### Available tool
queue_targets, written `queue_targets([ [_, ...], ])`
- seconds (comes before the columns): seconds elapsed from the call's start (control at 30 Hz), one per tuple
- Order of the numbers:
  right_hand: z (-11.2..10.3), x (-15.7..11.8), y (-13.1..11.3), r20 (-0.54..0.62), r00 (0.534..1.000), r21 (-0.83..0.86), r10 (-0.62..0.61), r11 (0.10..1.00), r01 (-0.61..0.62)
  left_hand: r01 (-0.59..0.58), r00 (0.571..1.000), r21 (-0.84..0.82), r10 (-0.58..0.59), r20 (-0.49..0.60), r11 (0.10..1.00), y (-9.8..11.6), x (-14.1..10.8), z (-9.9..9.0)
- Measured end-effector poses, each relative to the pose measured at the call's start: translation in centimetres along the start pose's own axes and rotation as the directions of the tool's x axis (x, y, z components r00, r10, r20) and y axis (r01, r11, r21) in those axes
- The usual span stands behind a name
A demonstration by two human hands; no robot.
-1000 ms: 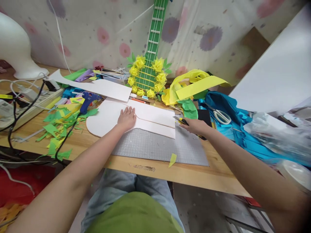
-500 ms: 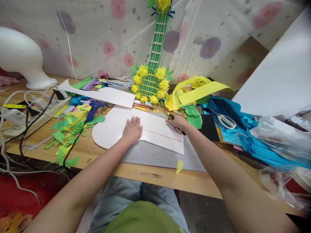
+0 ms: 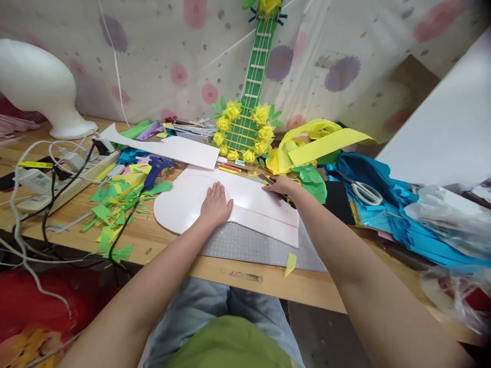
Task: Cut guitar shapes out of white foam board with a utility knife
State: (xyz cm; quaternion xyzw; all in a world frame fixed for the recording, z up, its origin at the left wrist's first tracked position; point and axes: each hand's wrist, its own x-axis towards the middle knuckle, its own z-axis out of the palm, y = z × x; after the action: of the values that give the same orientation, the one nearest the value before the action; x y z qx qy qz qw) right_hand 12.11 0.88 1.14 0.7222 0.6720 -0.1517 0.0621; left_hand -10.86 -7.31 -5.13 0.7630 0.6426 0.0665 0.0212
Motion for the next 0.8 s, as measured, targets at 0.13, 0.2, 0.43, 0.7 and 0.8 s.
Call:
queue_targets([
  [0.13, -0.1, 0.2, 0.0, -0.007, 1.0, 0.018, 0.005, 1.0, -0.005, -0.007, 1.0, -0.007, 0.007, 0.007, 1.0, 0.0, 0.1, 0.0],
  [0.2, -0.3, 0.3, 0.0, -0.03, 0.999, 0.006, 0.011, 1.0, -0.011, -0.008, 1.0, -0.01, 0.008, 0.013, 1.0, 0.0, 0.1, 0.0],
  [0.43, -0.7, 0.5, -0.2, 0.042, 0.999, 0.091, 0.032, 0.995, -0.036, -0.017, 1.0, -0.006, 0.017, 0.01, 1.0, 0.0, 0.1, 0.0],
  [0.7, -0.3, 1.1, 1.1, 0.063, 0.995, 0.091, 0.075, 0.993, -0.08, 0.006, 1.0, -0.036, -0.005, 0.023, 0.999, 1.8, -1.1, -0.1],
  [0.8, -0.2, 1.1, 1.5, 0.074, 0.993, 0.065, 0.087, 0.994, -0.092, 0.013, 0.999, -0.04, -0.012, 0.032, 0.999, 2.7, -1.1, 0.0],
])
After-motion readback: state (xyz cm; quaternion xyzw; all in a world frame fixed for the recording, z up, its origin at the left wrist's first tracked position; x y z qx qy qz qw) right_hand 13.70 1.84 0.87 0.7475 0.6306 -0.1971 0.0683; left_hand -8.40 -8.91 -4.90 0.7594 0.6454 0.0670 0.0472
